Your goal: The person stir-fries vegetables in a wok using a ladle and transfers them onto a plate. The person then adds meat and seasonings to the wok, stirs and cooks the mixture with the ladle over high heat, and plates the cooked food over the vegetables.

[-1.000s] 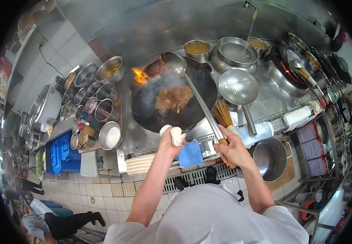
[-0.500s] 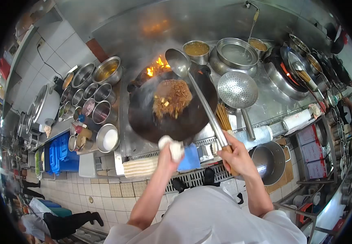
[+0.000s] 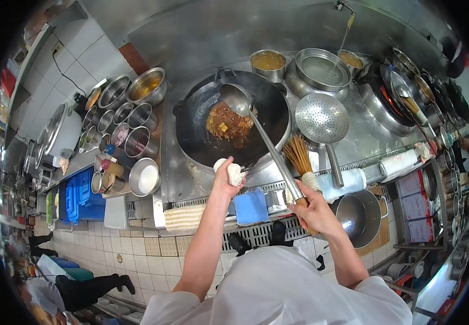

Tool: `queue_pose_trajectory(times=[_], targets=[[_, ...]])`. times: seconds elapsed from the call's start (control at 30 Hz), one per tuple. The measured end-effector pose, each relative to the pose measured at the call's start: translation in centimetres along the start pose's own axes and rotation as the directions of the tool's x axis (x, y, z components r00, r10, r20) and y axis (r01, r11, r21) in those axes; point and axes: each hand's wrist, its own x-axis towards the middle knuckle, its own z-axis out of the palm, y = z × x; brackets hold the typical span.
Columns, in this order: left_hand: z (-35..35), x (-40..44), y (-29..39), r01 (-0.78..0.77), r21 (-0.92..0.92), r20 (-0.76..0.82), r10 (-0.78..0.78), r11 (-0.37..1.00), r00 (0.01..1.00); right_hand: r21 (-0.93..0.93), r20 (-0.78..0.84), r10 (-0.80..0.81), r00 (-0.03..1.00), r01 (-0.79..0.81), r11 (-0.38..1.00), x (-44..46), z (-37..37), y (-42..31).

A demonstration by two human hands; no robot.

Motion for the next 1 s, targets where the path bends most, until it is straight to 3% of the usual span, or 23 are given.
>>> queue_pose_trajectory(times=[0.1,0.17,0.2,0.27,0.3,0.33,0.4,0.47,0.5,0.6,0.63,0.73,0.77,0.83,0.87,0.9,1.0], targets=[[-0.8,1.2,-1.3,-0.051,-0.037,0.012,0.051,0.998,0.999,0.027,0.010,0.052,0.999,-0.053,0.998,-1.0,0.0,0.0],[1.0,-4.4,-3.3,-0.100,-0.074,-0.039,0.097,0.992,0.995,-0.043,0.010,0.045,0.999,-0.045,0.998,-1.6,-0.4,-0.2],[1.5,-7.5,-4.2,-0.147,-0.102,-0.095,0.138,0.984,0.986,0.010,0.008,0.044,0.999,-0.044,0.999,-2.3,-0.4,-0.3],[-0.4,-10.5,-5.0,0.031,-0.163,0.136,-0.008,0.986,0.991,-0.026,-0.045,-0.004,0.999,0.003,1.000,-3.4,-0.4,1.0],[1.5,-11.6,-5.0,-0.087,-0.074,-0.066,0.082,0.993,0.994,-0.033,-0.055,-0.005,0.998,0.003,0.999,-3.6,-0.3,1.6],[1.5,-10.9,-4.3,-0.062,-0.110,-0.104,0.051,0.992,0.993,-0.039,-0.065,-0.003,0.998,0.001,0.999,-3.9,-0.1,2.5],[2.5,-11.9,-3.2,-0.005,-0.143,-0.110,-0.011,0.990,0.994,-0.036,-0.065,0.013,0.998,-0.015,0.999,-3.6,0.0,5.5],[2.8,-13.7,-3.7,0.024,-0.106,-0.085,-0.033,0.994,0.996,-0.184,-0.093,-0.201,0.975,0.181,0.966,-3.2,0.1,8.1],[3.0,-14.1,-3.8,0.028,-0.094,-0.080,-0.036,0.995,0.996,-0.256,-0.083,-0.184,0.979,0.158,0.954,-3.3,-0.2,7.2],[3.6,-12.3,-2.9,0.009,-0.091,-0.172,-0.025,0.996,0.985,-0.256,-0.103,-0.106,0.989,0.076,0.964,-2.6,-0.4,5.5],[2.3,-9.7,-2.7,0.034,-0.103,-0.056,-0.039,0.994,0.998,-0.226,-0.099,-0.092,0.991,0.068,0.972,-2.1,-0.5,4.9],[0.9,-5.2,-2.4,0.034,-0.107,-0.041,-0.038,0.994,0.998,-0.167,-0.107,-0.208,0.972,0.189,0.968,-0.8,-0.6,4.5],[-0.6,-4.5,-3.1,-0.052,-0.067,0.041,0.055,0.996,0.998,-0.198,-0.089,-0.155,0.984,0.135,0.971,-0.6,-0.9,4.8],[-0.9,-7.2,-5.2,-0.134,-0.052,-0.066,0.130,0.990,0.989,-0.163,-0.089,-0.162,0.983,0.146,0.976,-0.5,-1.0,4.7],[-3.3,-8.1,-6.7,-0.124,0.009,0.055,0.123,0.992,0.991,-0.120,-0.097,-0.160,0.982,0.148,0.982,-0.4,-0.9,4.7],[-2.6,-11.0,-7.5,-0.075,-0.029,-0.047,0.073,0.997,0.996,-0.134,-0.096,-0.154,0.983,0.141,0.981,-0.3,-0.9,4.8],[-1.4,-13.2,-6.0,-0.032,0.016,-0.019,0.032,0.999,0.999,-0.079,-0.119,-0.088,0.989,0.079,0.994,0.5,-0.3,4.9]])
